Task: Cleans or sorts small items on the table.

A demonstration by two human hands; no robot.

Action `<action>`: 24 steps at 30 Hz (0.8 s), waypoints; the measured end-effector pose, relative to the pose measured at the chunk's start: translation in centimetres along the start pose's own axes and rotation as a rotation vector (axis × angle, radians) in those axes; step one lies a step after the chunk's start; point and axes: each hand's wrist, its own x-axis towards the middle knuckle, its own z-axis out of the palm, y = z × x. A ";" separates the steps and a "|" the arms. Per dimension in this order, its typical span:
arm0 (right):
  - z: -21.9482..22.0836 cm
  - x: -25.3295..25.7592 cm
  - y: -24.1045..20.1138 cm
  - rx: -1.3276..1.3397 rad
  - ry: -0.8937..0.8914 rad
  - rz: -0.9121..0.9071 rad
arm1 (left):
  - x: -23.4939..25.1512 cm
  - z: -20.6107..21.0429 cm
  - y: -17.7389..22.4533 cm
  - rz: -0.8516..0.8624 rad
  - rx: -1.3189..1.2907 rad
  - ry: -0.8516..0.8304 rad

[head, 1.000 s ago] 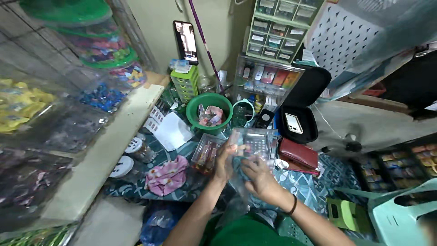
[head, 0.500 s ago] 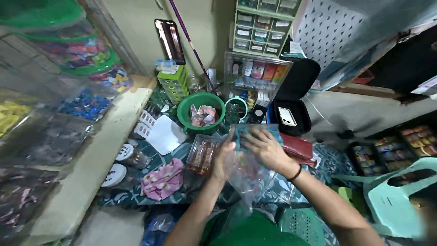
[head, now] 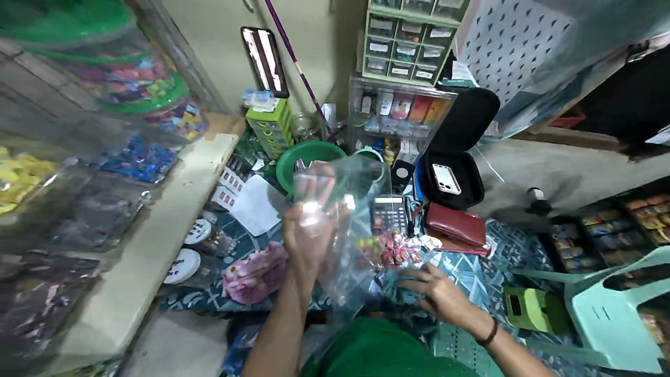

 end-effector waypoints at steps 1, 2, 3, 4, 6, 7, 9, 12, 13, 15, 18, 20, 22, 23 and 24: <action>-0.4 -1.5 1.1 0.012 0.001 0.100 | 0.3 -0.1 0.5 0.004 -0.021 -0.011; -1.2 -2.7 2.1 0.028 0.005 0.210 | 0.5 -0.1 0.7 0.010 -0.044 -0.007; -1.8 -3.7 3.1 0.030 0.044 0.301 | 0.6 -0.1 0.7 0.017 -0.104 0.004; -2.1 -4.7 4.1 0.014 0.108 0.365 | 0.6 -0.1 0.3 0.022 -0.156 0.038; -1.6 -6.3 6.4 -0.039 0.226 0.453 | 0.5 -0.1 -0.6 -0.031 -0.231 0.081; -1.0 -6.9 7.4 -0.063 0.240 0.489 | 0.3 -0.2 -1.2 -0.063 -0.302 0.062; -0.3 -7.6 8.6 -0.082 0.138 0.578 | 0.0 -0.3 -2.2 -0.109 -0.414 0.051; -0.8 -6.0 7.1 0.020 0.089 0.602 | -0.3 0.8 -2.8 -0.141 -0.301 0.172; -1.1 -4.8 5.9 0.116 0.183 0.541 | -0.4 1.1 -3.0 -0.137 -0.277 0.195; -1.7 -1.7 2.7 0.469 0.312 0.405 | -1.1 1.6 -4.1 -0.116 -0.268 0.206; -2.0 2.6 -1.0 0.805 0.217 0.193 | -2.7 2.0 -6.0 -0.041 -0.292 0.194; -1.9 4.9 -2.5 0.781 0.168 0.164 | -3.8 2.0 -6.0 0.003 -0.259 0.224; -1.9 6.6 -3.3 0.722 0.155 0.171 | -4.9 1.2 -4.8 0.021 -0.211 0.243; -2.0 7.4 -3.7 0.691 0.144 0.143 | -5.6 0.6 -3.7 0.025 -0.167 0.260; -2.1 8.2 -4.1 0.646 0.142 0.104 | -6.5 0.1 -2.3 0.040 -0.064 0.299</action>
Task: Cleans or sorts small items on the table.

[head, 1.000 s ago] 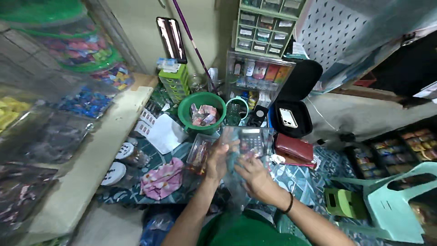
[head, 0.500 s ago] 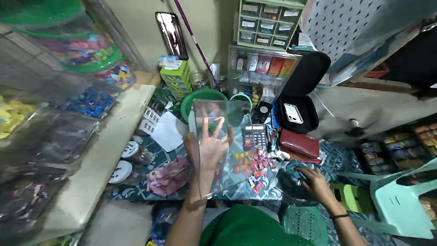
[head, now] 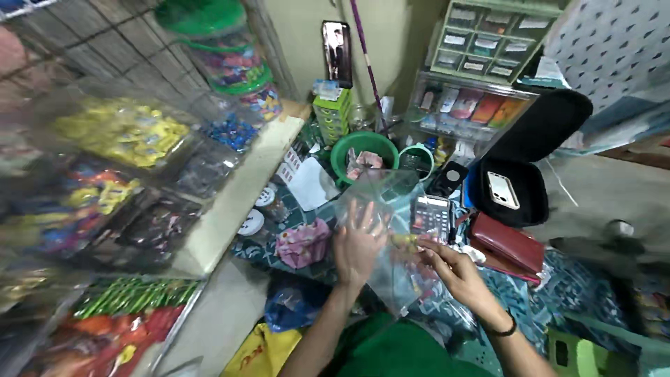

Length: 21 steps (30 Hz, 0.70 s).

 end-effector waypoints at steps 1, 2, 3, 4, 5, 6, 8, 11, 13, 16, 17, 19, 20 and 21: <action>0.2 0.7 -0.5 -0.051 -0.017 -0.042 | -0.8 -0.5 1.8 0.056 0.155 0.067; 0.4 1.5 -1.0 -0.109 -0.043 -0.082 | -1.7 -1.2 3.6 0.155 0.348 0.159; 0.6 2.3 -1.7 -0.173 -0.077 -0.121 | -2.5 -2.6 5.6 0.286 0.545 0.206; 0.9 3.2 -2.3 -0.235 -0.116 -0.155 | -3.3 -4.0 7.7 0.415 0.715 0.228; 1.5 4.0 -3.0 -0.285 -0.159 -0.199 | -4.3 -4.9 9.8 0.504 0.823 0.256; 2.4 4.8 -3.6 -0.327 -0.194 -0.259 | -5.5 -5.2 11.6 0.535 0.872 0.299; 4.9 6.0 -4.4 -0.411 -0.227 -0.422 | -7.9 -5.1 13.6 0.431 0.878 0.399; 9.2 7.4 -5.4 -0.508 -0.233 -0.662 | -11.4 -6.7 13.2 0.247 0.763 0.510; 11.5 7.9 -5.7 -0.541 -0.298 -0.724 | -13.7 -8.0 12.4 0.187 0.652 0.606; 13.8 8.1 -6.4 -0.557 -0.483 -0.716 | -16.5 -9.9 11.2 0.158 0.450 0.699; 14.4 8.2 -6.7 -0.561 -0.558 -0.702 | -17.1 -10.4 10.8 0.158 0.346 0.724; 15.3 9.1 -7.8 -0.540 -0.776 -0.605 | -17.9 -11.3 10.1 0.196 0.168 0.814; 15.7 10.1 -8.3 -0.492 -0.896 -0.509 | -18.4 -11.7 10.0 0.212 0.095 0.842; 16.1 11.5 -8.5 -0.419 -0.968 -0.402 | -18.8 -12.1 9.9 0.223 0.044 0.861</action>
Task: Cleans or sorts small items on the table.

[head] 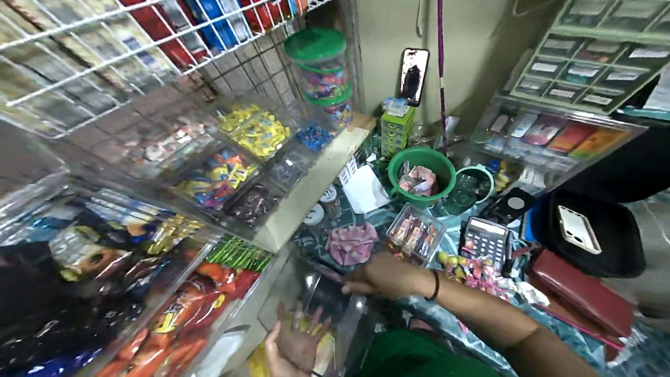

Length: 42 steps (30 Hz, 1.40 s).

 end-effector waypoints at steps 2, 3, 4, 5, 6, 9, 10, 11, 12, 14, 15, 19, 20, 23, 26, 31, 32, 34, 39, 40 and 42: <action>-0.5 3.1 2.4 0.096 0.079 0.114 | 0.3 -1.4 0.1 -0.018 -0.038 -0.021; 0.1 5.2 4.3 0.038 0.134 0.198 | 0.4 -1.8 0.3 -0.026 -0.041 -0.049; 1.4 7.4 6.3 -0.046 0.173 0.262 | 0.5 -2.0 0.5 -0.040 -0.041 -0.064; 3.2 9.3 8.4 -0.109 0.165 0.304 | 0.6 -1.9 0.7 -0.059 -0.049 -0.072; 5.0 10.6 9.9 -0.136 0.111 0.344 | 0.8 -1.6 0.9 -0.075 -0.054 -0.071; 8.2 12.3 10.9 -0.146 -0.037 0.407 | 1.5 -0.3 1.7 -0.094 -0.027 -0.093; 8.0 12.4 10.7 -0.113 -0.026 0.422 | 1.9 0.0 2.0 -0.090 -0.026 -0.115; 7.0 12.2 10.4 -0.060 0.005 0.447 | 2.5 0.2 2.2 -0.080 -0.031 -0.136; 5.6 11.6 9.9 0.015 0.060 0.473 | 3.0 0.4 2.4 -0.071 -0.021 -0.152; 2.2 8.5 8.3 0.191 0.255 0.501 | 3.8 1.1 3.0 -0.030 0.047 -0.158; 0.4 6.3 7.5 0.262 0.383 0.508 | 4.2 1.6 3.3 -0.009 0.084 -0.154; -3.5 -4.0 5.5 0.531 0.905 0.397 | 5.7 4.4 4.2 0.052 0.236 -0.157; -3.7 -6.4 4.7 0.631 1.024 0.362 | 6.1 5.3 4.3 0.065 0.271 -0.167; -3.3 -11.6 2.3 0.454 1.229 0.345 | 6.5 8.4 4.9 0.108 0.346 -0.205; -3.0 -14.4 0.6 0.342 1.432 0.271 | 6.0 12.0 4.7 0.155 0.460 -0.266; -1.0 -11.4 -3.2 0.826 1.448 -0.019 | 4.0 16.8 1.7 0.192 0.545 -0.539; 0.1 -10.1 -3.3 0.977 1.334 -0.060 | 3.4 17.6 0.9 0.195 0.521 -0.590; 2.3 -7.9 -2.5 1.058 1.058 -0.047 | 2.3 18.7 -0.7 0.224 0.427 -0.720; 3.1 -5.6 -2.0 0.783 1.023 -0.019 | 0.2 19.6 -4.5 0.549 0.400 -1.084; 2.8 -6.0 -2.2 0.684 1.026 0.006 | 0.3 20.0 -4.8 0.613 0.417 -1.100; 3.1 -7.0 -2.7 0.462 0.946 0.098 | 0.8 20.8 -4.5 0.676 0.434 -1.061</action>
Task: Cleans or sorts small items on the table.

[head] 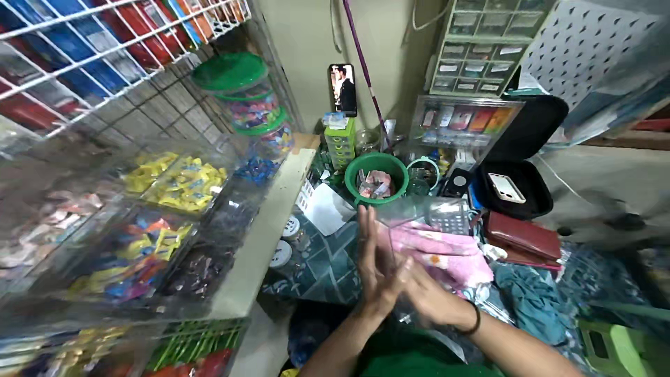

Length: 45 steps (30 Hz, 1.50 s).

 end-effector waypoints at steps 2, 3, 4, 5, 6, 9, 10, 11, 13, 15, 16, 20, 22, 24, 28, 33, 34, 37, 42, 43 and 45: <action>-0.1 -1.7 -0.5 -0.243 -0.111 -0.005 | 1.5 -0.7 0.1 -0.044 -0.012 0.055; -0.1 -2.7 -0.4 -0.373 -0.170 -0.033 | 2.2 -1.0 0.0 -0.076 -0.047 0.081; 0.1 -3.8 -0.2 -0.488 -0.211 -0.073 | 2.8 -1.2 -0.2 -0.095 -0.078 0.098; 0.2 -4.6 0.2 -0.582 -0.231 -0.110 | 3.4 -1.4 -0.4 -0.101 -0.106 0.108; 0.1 -5.0 0.6 -0.651 -0.238 -0.131 | 3.8 -1.4 -0.7 -0.100 -0.131 0.106; -1.6 -3.5 1.6 -0.751 -0.206 -0.082 | 4.0 -0.5 -1.2 -0.118 -0.188 0.090; -2.3 -2.2 1.8 -0.769 -0.190 -0.011 | 3.9 0.0 -1.4 -0.106 -0.181 0.081; -2.7 -0.8 1.9 -0.774 -0.176 0.063 | 3.6 0.6 -1.6 -0.077 -0.160 0.077; -2.4 0.7 2.0 -0.723 -0.190 0.178 | 3.3 1.0 -2.0 -0.016 -0.133 0.067; -1.1 0.1 2.0 -0.634 -0.193 0.179 | 3.6 0.9 -2.2 -0.007 -0.146 0.069; -0.6 -1.0 2.0 -0.609 -0.196 0.141 | 3.7 0.7 -2.3 -0.018 -0.155 0.069; -1.2 -5.3 3.1 -0.617 -0.205 -0.167 | 4.1 0.4 -2.0 -0.151 -0.222 0.228; -3.3 -5.3 2.2 -0.582 -0.271 -0.211 | 4.2 0.8 -2.0 -0.215 -0.243 0.246; -5.0 -4.0 1.3 -0.589 -0.274 -0.190 | 3.6 1.8 -1.7 -0.244 -0.220 0.221; -5.6 -0.3 2.3 -0.867 0.024 -0.104 | 1.7 3.7 -1.2 -0.138 -0.151 0.076; -3.7 -0.6 4.3 -0.810 0.240 -0.032 | 1.5 3.6 -1.0 -0.052 -0.146 0.038; -2.8 -1.5 4.3 -0.737 0.220 -0.053 | 1.4 3.6 -1.4 -0.028 -0.134 0.043; -1.9 -4.3 3.8 -0.475 0.069 -0.037 | 1.3 3.7 -2.6 0.018 -0.062 0.087; -7.3 -6.4 0.2 0.067 -0.032 0.097 | 2.9 2.4 -2.7 -0.069 -0.027 0.193; -8.8 -6.2 -1.3 0.085 0.052 0.067 | 3.2 2.2 -2.7 -0.094 -0.044 0.189; -11.9 -5.5 -4.6 0.125 0.225 -0.030 | 2.9 2.1 -2.7 -0.138 -0.024 0.145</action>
